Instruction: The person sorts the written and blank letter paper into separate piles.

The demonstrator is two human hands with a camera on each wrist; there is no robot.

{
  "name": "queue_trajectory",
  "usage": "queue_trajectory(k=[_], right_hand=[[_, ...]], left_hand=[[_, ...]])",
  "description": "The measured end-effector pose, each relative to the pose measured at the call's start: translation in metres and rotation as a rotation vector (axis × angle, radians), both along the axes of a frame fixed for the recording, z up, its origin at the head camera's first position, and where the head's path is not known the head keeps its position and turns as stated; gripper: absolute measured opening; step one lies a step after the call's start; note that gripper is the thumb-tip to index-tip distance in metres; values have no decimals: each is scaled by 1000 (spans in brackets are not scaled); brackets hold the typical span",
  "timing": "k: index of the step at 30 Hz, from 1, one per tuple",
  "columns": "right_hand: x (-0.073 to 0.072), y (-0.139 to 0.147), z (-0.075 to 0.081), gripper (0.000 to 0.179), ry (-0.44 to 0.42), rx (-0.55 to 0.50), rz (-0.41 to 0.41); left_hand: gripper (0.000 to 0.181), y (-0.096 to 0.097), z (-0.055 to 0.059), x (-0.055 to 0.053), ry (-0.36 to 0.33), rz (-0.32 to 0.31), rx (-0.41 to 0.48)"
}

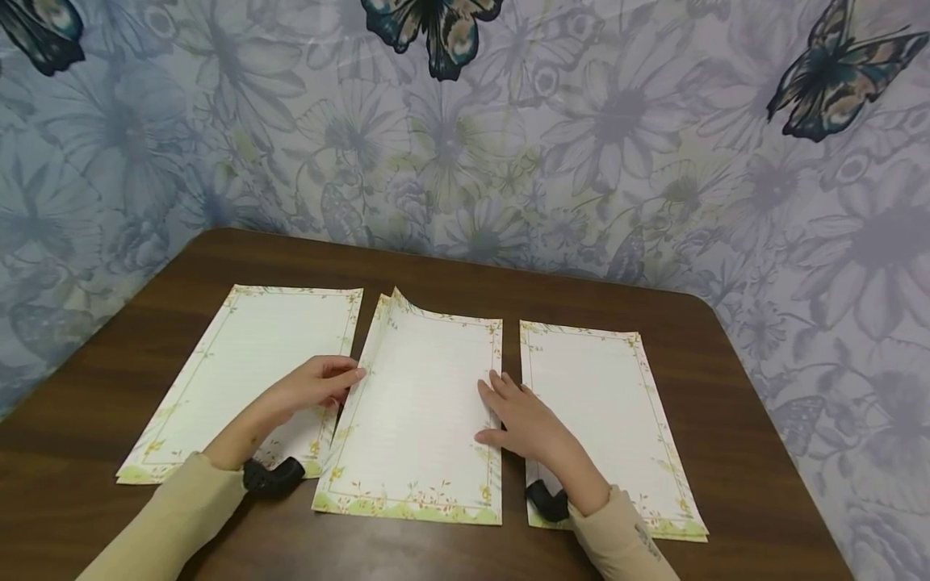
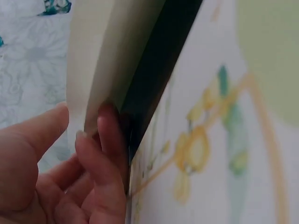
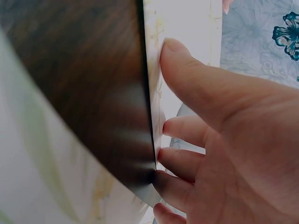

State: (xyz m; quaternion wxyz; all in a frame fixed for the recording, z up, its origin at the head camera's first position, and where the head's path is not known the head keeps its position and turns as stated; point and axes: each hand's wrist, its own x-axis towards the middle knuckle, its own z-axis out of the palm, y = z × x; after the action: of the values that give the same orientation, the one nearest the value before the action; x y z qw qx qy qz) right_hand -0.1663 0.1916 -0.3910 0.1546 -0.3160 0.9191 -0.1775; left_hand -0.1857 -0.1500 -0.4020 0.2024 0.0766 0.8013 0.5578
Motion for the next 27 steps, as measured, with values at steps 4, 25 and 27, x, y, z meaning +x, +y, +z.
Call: queue_trajectory(k=[4,25,27], right_hand=[[0,0,0,74,6,-1,-2],[-4,0,4,80,-34,-69,-62],[-7,2,8,81,-20,-129,-153]], left_hand=[[57,5,1,-1,135,63,-134],[49,-1,-2,0,17,-3,-39],[39,0,-3,-1,13,-12,-24]])
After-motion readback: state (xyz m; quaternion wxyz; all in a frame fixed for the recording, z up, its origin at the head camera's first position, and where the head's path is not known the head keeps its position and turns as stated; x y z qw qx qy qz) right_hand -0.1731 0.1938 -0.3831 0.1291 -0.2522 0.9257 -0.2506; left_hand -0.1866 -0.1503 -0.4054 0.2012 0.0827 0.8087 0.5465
